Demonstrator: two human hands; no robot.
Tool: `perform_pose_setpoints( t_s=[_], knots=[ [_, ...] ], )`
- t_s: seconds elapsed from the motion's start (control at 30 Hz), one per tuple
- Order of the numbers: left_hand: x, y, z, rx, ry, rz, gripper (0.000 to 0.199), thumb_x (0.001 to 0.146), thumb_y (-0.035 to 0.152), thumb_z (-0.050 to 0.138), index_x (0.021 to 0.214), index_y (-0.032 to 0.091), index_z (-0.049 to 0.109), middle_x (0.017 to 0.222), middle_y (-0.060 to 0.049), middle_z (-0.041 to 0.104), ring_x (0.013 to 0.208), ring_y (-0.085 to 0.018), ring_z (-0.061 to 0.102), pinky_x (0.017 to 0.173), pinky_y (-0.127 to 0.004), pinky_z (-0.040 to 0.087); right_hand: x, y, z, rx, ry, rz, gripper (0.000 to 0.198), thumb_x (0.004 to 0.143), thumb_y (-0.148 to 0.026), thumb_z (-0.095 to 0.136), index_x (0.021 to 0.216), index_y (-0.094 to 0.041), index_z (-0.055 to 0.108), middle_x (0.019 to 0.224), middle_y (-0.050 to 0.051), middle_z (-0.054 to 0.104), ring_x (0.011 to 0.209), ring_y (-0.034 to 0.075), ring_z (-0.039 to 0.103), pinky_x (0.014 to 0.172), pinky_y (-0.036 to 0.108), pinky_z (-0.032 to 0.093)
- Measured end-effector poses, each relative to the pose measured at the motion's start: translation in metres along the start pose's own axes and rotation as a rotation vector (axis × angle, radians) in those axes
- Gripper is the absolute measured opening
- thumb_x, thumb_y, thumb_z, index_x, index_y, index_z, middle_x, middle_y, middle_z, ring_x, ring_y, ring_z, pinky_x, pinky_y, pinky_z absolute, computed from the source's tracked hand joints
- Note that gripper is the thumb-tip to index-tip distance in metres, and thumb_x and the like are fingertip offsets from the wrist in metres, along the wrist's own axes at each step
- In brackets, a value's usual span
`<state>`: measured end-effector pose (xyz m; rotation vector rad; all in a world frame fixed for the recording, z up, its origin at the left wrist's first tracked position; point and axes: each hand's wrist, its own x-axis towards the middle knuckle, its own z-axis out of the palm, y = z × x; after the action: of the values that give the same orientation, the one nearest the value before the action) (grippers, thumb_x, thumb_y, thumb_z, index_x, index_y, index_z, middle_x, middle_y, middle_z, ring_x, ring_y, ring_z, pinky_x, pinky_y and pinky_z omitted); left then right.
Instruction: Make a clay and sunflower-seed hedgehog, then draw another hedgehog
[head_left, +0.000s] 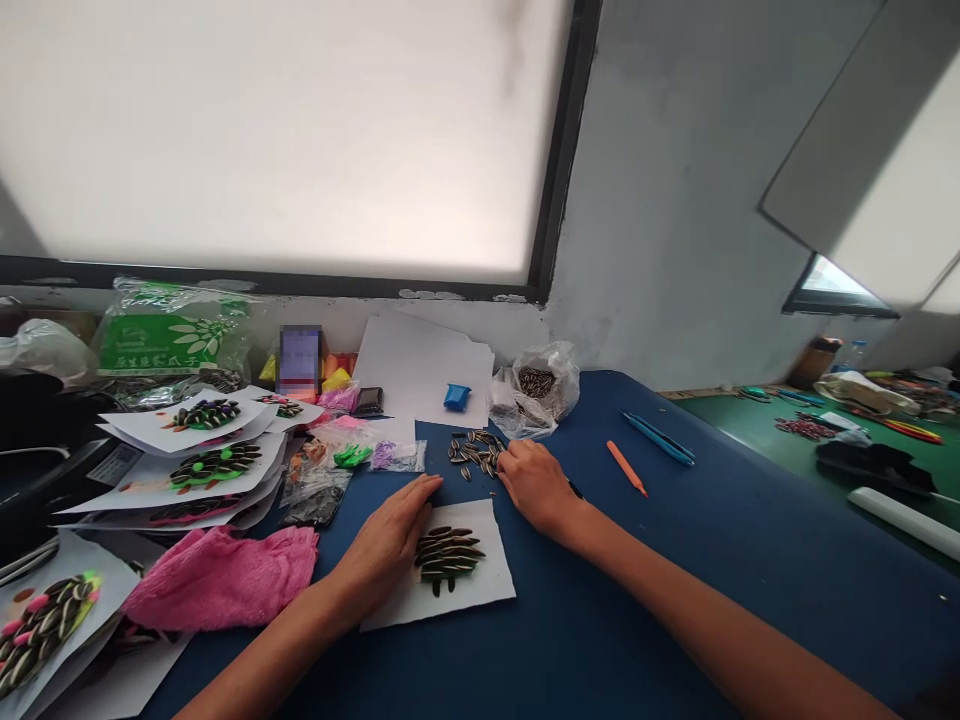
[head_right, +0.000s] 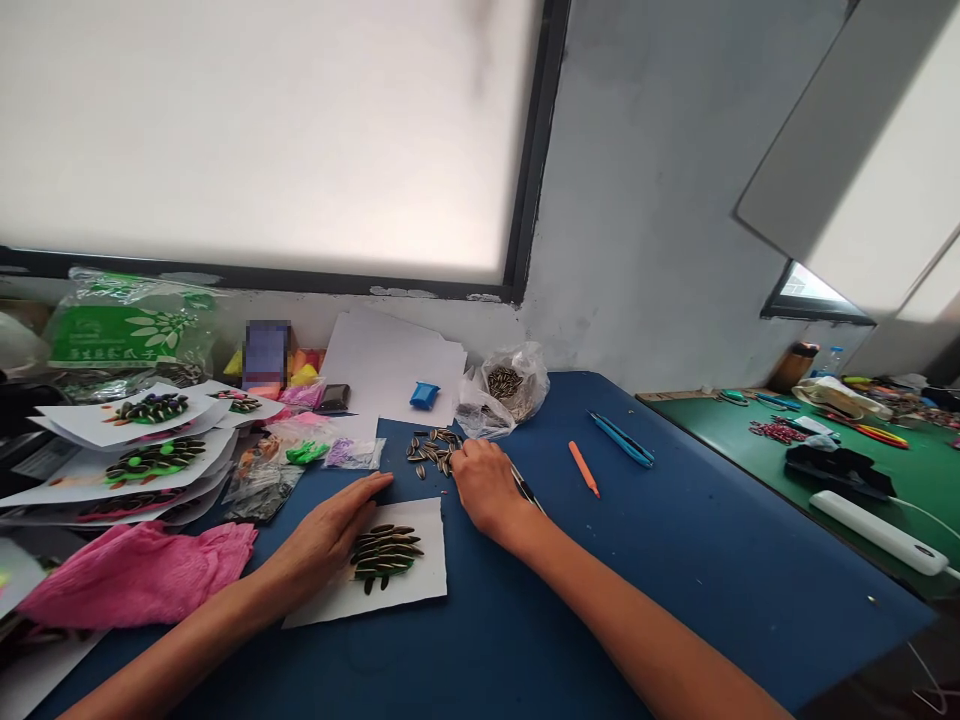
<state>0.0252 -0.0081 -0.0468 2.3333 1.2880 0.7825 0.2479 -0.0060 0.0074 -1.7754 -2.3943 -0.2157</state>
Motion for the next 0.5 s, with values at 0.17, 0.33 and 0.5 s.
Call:
perform_pose_setpoints(
  t_s=[0.17, 0.33, 0.5],
  knots=[
    [0.000, 0.001, -0.002, 0.016, -0.043, -0.014, 0.047, 0.092, 0.030, 0.029, 0.131, 0.016, 0.051, 0.140, -0.009, 0.052, 0.131, -0.023, 0.046, 0.110, -0.042, 0.037, -0.007, 0.000, -0.004, -0.003, -0.022, 0.067, 0.019, 0.093, -0.008, 0.044, 0.092, -0.011, 0.063, 0.100, 0.017, 0.063, 0.094, 0.026, 0.056, 0.081, 0.036, 0.043],
    [-0.001, -0.002, 0.001, 0.012, -0.016, -0.008, 0.046, 0.093, 0.030, 0.028, 0.131, 0.019, 0.052, 0.139, -0.007, 0.054, 0.131, -0.022, 0.047, 0.109, -0.041, 0.038, -0.029, -0.006, -0.025, 0.151, -0.093, 0.020, 0.015, 0.096, -0.015, 0.045, 0.091, -0.015, 0.060, 0.090, 0.007, 0.066, 0.078, 0.017, 0.060, 0.069, 0.026, 0.043],
    [-0.002, -0.001, 0.001, 0.014, -0.005, -0.016, 0.044, 0.094, 0.032, 0.030, 0.131, 0.021, 0.052, 0.140, -0.006, 0.053, 0.131, -0.022, 0.047, 0.109, -0.042, 0.038, -0.047, -0.018, -0.050, 0.452, -0.265, -0.093, 0.011, 0.087, -0.012, 0.054, 0.082, -0.018, 0.061, 0.081, 0.001, 0.067, 0.071, 0.014, 0.059, 0.060, 0.022, 0.038]
  ],
)
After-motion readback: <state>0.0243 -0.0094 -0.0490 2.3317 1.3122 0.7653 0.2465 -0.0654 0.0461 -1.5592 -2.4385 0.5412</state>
